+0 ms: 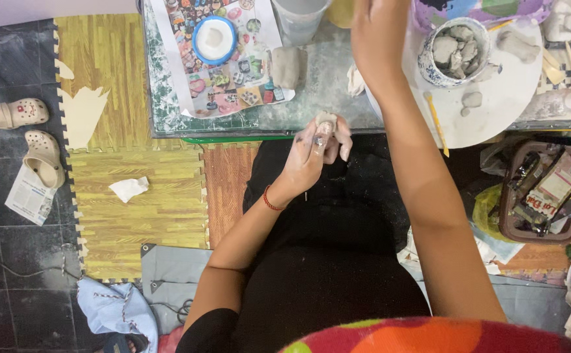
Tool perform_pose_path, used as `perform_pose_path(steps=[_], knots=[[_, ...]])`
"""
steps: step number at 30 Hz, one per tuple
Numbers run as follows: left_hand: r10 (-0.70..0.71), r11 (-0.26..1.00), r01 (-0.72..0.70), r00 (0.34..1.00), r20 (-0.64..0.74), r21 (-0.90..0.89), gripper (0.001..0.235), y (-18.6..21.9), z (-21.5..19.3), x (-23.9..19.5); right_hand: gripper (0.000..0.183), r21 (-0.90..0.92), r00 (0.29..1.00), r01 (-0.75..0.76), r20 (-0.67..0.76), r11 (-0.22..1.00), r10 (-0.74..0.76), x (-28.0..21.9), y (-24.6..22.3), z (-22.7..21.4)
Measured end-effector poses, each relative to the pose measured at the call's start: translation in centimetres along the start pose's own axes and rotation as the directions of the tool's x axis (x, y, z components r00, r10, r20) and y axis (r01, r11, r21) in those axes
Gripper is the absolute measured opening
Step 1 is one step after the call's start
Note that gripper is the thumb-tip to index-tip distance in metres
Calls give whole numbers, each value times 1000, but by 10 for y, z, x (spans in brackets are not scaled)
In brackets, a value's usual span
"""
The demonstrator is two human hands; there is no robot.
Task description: The person kneads and shapes a small piece of clay by hand. They repeatedly roll and press the clay between their palms and fingers to form a small ball.
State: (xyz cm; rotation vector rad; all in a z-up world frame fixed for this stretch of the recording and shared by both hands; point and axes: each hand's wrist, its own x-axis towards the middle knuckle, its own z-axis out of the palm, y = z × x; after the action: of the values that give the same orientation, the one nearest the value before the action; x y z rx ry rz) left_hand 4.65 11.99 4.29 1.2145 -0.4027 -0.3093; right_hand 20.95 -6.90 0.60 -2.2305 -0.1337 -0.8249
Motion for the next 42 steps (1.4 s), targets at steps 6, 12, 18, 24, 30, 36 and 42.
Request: perform_pose_path(steps=[6,12,18,24,30,36,42], knots=[[59,996,-51,992,-115,75,38,-1,-2,2,14,-38,973,218,88,975,-214,-4,-56,-58],[-72,995,62,988,-138,-75,45,-8,-1,3,23,319,959,284,-92,904,-269,-14,-65,-72],[-81,974,74,996,-28,-214,87,-1,0,-2,28,716,896,242,-424,655,133,-67,-41,-121],[-73,987,72,997,-1,-144,97,15,13,-6,9,650,895,379,-437,658,-83,-110,-15,-182],[-71,991,71,997,6,-117,88,19,18,-11,14,511,882,345,-464,787,-85,-152,18,-196],[-104,987,105,994,14,-124,75,15,18,-13,29,-243,724,450,-464,859,-510,-154,31,-204],[-195,886,218,976,98,-410,57,13,19,-1,22,298,866,387,-443,872,-233,-79,-43,-163]])
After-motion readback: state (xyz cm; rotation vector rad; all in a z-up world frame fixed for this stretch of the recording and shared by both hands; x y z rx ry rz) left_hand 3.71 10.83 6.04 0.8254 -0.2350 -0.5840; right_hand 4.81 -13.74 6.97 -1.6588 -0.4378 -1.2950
